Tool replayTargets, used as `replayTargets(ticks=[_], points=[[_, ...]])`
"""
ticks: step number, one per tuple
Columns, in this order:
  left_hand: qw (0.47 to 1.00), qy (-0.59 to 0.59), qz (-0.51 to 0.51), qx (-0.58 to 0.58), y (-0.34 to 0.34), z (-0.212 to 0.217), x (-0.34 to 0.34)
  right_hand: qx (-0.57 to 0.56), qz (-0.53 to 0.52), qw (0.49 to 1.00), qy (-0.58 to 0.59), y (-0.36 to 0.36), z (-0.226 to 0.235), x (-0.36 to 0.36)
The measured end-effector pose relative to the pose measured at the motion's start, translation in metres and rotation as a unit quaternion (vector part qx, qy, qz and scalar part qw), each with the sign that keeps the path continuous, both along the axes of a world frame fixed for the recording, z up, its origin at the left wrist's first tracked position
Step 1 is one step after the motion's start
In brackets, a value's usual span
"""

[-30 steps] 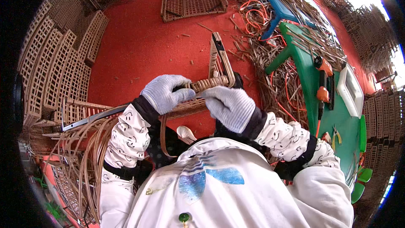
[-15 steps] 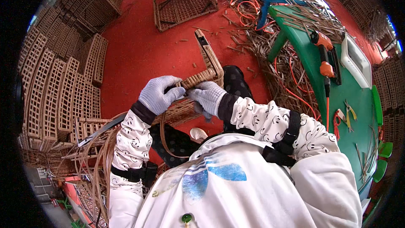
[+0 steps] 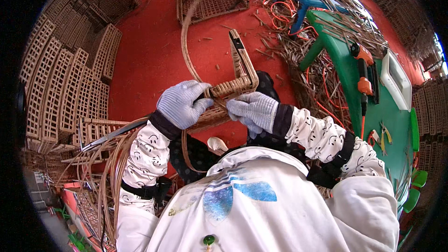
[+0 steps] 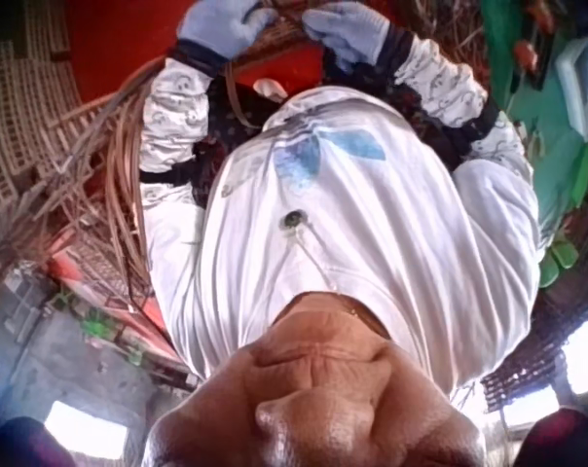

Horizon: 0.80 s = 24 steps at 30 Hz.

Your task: Assembling and reinforcing a wicker or bamboo furniture frame using a pneumatic stapler and weaving techniques.

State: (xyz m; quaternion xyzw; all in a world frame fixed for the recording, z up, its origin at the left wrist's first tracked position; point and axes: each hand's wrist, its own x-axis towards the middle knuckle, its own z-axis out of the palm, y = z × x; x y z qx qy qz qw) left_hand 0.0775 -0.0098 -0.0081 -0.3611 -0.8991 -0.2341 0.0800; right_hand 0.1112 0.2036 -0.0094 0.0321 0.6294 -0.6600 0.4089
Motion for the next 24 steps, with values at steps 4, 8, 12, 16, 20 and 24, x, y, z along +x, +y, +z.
replayTargets(ticks=[4,8,12,16,20,24], points=[[0.991,0.061,-0.040,-0.116,0.012,0.009,-0.007,0.089,0.053,0.979,0.174,0.007,-0.004,0.002],[0.989,0.040,0.015,-0.139,0.009,0.007,-0.008,0.140,0.087,0.834,0.526,0.017,-0.003,0.019],[0.998,-0.010,-0.029,-0.062,0.006,0.000,-0.015,0.099,0.135,0.799,0.578,0.025,0.002,0.023],[0.993,-0.034,-0.023,-0.114,0.007,-0.001,-0.024,0.111,0.097,0.962,0.229,0.023,0.011,0.033],[0.990,-0.101,-0.088,-0.049,-0.005,-0.001,-0.023,0.120,0.015,0.982,0.142,0.030,0.012,0.033],[0.995,-0.008,-0.060,-0.074,-0.002,-0.004,-0.009,0.079,0.022,0.986,0.147,0.036,0.015,0.039]])
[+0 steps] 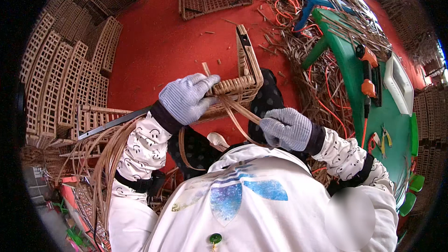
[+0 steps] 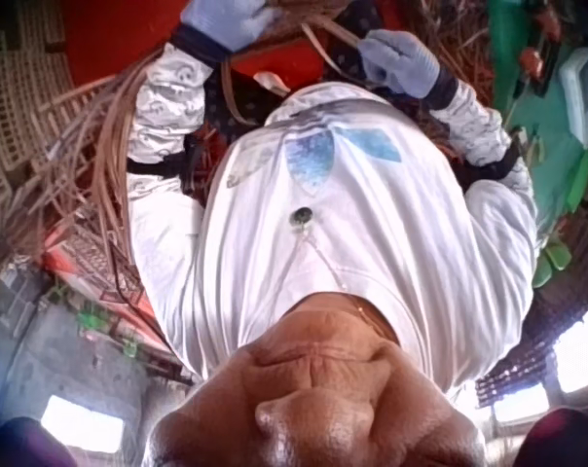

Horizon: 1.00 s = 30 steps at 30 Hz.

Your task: Assembling and reinforcing a wicker or bamboo furniture frame using a pneumatic stapler and weaving techniques.

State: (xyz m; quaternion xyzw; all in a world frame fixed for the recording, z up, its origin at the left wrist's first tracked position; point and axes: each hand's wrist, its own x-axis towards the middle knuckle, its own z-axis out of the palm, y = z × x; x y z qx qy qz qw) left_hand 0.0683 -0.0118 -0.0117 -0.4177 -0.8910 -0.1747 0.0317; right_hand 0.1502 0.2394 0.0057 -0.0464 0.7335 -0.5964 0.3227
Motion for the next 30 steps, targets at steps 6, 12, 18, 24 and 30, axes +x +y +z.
replayTargets(ticks=[6,12,18,24,30], points=[[0.993,0.064,0.069,-0.076,0.011,-0.002,0.007,-0.069,-0.006,0.997,-0.020,-0.002,0.044,0.003],[0.997,0.059,0.051,-0.027,0.013,-0.007,0.000,-0.199,0.047,0.948,0.245,-0.040,0.065,-0.044],[0.980,0.124,0.099,-0.121,0.017,0.004,-0.010,-0.299,0.041,0.949,0.095,-0.064,0.089,-0.103],[0.990,0.043,0.112,-0.081,0.014,0.010,-0.063,-0.505,0.339,0.673,0.421,0.006,0.145,-0.148],[0.979,0.029,0.155,-0.127,0.003,0.015,-0.102,-0.326,-0.230,0.862,0.312,0.138,0.095,-0.178]])
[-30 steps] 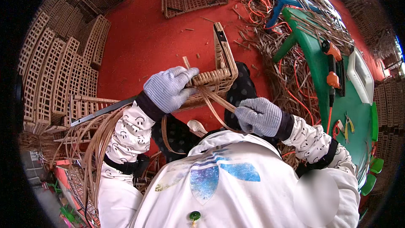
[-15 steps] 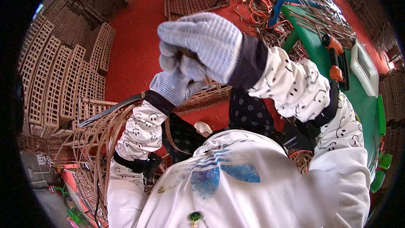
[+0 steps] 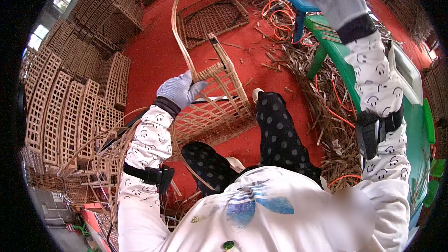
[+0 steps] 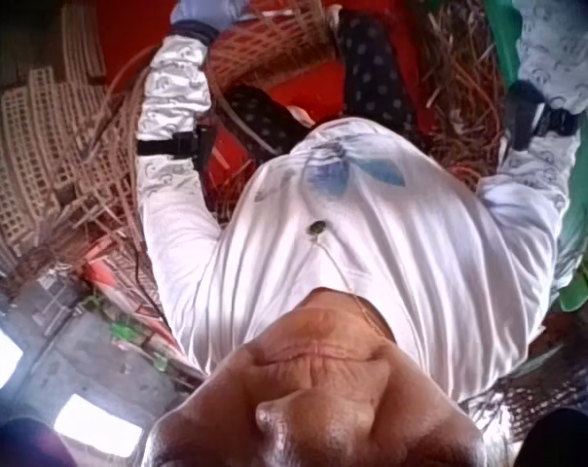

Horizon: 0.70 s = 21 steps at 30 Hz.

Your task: Assembling and reinforcing a wicker or bamboo furniture frame using a pneumatic stapler and weaving techniques.

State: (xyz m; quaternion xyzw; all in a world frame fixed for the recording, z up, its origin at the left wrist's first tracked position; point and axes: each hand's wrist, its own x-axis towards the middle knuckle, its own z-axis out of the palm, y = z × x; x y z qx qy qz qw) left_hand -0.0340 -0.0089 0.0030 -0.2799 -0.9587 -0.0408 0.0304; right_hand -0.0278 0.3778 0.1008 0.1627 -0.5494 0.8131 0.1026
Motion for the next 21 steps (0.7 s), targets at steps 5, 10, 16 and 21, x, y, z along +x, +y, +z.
replayTargets(ticks=[5,10,16,21], points=[[1.000,-0.006,0.025,-0.014,0.007,-0.009,-0.044,0.214,-0.290,0.921,-0.145,0.098,-0.126,0.069],[0.998,0.014,0.054,-0.024,-0.001,-0.010,-0.069,0.042,-0.387,0.884,-0.258,0.183,-0.186,0.139],[0.999,0.019,0.008,0.034,0.026,-0.010,-0.053,0.277,-0.580,0.733,-0.223,0.250,-0.200,0.193],[0.998,0.053,0.041,0.012,0.004,-0.011,-0.065,0.444,-0.644,0.568,-0.256,0.228,-0.202,0.192]])
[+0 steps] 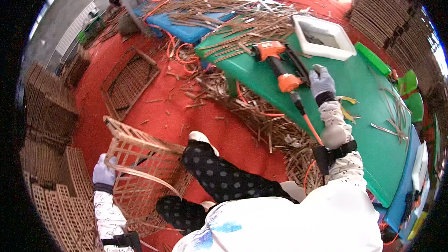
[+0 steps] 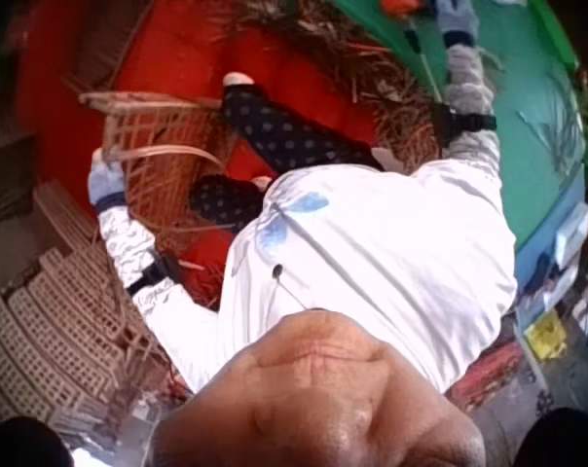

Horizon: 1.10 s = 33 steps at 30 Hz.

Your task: Assembling and reinforcing a wicker or bamboo furniture frame using a pneumatic stapler and weaving techniques.

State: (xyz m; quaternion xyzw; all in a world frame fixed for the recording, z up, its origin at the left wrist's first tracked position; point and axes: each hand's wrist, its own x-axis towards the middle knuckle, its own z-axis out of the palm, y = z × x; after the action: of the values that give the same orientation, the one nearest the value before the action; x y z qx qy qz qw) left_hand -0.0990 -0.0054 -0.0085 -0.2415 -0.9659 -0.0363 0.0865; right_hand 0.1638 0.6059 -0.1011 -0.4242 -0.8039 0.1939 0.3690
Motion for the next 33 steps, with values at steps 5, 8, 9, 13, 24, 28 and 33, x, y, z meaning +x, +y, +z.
replayTargets(ticks=[5,8,9,13,24,28,33], points=[[1.000,0.001,0.010,0.009,-0.017,-0.004,-0.002,-0.005,0.031,0.996,-0.082,-0.012,0.014,-0.023],[0.999,-0.008,0.029,0.012,0.021,-0.010,0.004,-0.001,0.075,0.979,-0.187,-0.017,0.022,-0.048],[0.999,-0.005,0.031,-0.001,0.015,-0.024,-0.004,-0.012,0.116,0.967,-0.228,-0.018,0.021,-0.065],[0.998,-0.041,0.037,0.018,0.031,-0.023,-0.004,-0.044,0.068,0.904,-0.421,-0.008,0.012,-0.118],[0.998,-0.038,0.050,0.003,0.035,-0.007,-0.014,-0.144,0.336,0.930,0.044,0.010,0.028,-0.095],[0.988,-0.063,0.129,-0.057,0.008,0.025,0.005,-0.325,0.468,0.812,0.128,-0.143,0.078,-0.106],[0.998,0.011,0.067,-0.009,0.003,-0.011,-0.010,-0.334,0.511,0.785,0.106,-0.244,0.029,-0.117]])
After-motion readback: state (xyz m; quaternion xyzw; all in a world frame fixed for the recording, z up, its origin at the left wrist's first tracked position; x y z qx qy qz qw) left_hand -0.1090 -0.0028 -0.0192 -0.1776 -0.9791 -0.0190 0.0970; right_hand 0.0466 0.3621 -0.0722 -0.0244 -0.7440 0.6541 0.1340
